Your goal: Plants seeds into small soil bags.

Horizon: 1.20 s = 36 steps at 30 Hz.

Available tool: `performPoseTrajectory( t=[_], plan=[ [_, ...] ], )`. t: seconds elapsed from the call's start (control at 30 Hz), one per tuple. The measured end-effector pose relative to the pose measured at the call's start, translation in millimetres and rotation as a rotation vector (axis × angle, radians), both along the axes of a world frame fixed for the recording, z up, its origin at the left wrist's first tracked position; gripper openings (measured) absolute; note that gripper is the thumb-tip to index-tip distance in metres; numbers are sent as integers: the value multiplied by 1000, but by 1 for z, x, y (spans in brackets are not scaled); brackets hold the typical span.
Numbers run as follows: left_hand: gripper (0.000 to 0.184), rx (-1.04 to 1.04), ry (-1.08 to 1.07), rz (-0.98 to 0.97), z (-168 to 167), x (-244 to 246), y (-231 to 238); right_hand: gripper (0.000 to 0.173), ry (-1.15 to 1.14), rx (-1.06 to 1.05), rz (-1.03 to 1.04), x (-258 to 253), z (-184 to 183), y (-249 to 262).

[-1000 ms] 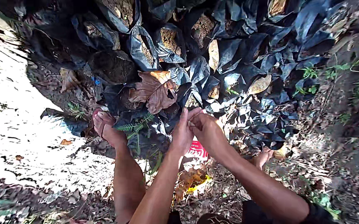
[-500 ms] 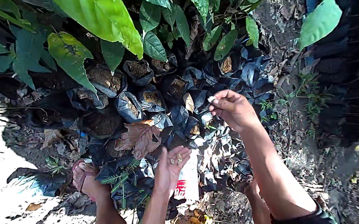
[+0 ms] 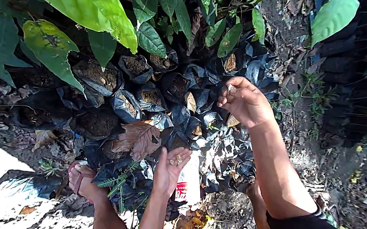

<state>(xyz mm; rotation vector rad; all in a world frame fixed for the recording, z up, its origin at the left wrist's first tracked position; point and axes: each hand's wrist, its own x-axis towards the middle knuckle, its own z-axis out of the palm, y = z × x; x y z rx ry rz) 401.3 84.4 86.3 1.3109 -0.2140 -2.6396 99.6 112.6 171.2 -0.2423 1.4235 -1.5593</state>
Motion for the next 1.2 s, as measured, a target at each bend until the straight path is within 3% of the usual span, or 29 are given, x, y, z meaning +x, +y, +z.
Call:
performPoseTrajectory(
  t=[0.23, 0.33, 0.4, 0.53, 0.67, 1.07, 1.2],
  plan=[
    [77, 1, -3, 18, 0, 0, -3, 14, 26, 219, -187, -24, -1, -13],
    [79, -10, -14, 7, 0, 2, -4, 6, 229, 375, -270, -43, -39, -21],
    [80, -41, -17, -11, -1, 2, -3, 14, 453, 493, -305, -61, -73, -32],
    [83, -118, -11, -65, -1, 3, 1, 27, 855, 824, -129, -92, -116, -56],
    [82, -130, 3, -86, 0, 3, 2, 24, 999, 1065, 92, -99, -129, -69],
    [77, -113, -69, -55, 1, -1, -16, 28, 1068, 1236, 365, -101, -131, -92],
    [79, -136, -34, -65, 2, 4, -19, 32, 1062, 1201, 478, -111, -129, -87]
  ],
)
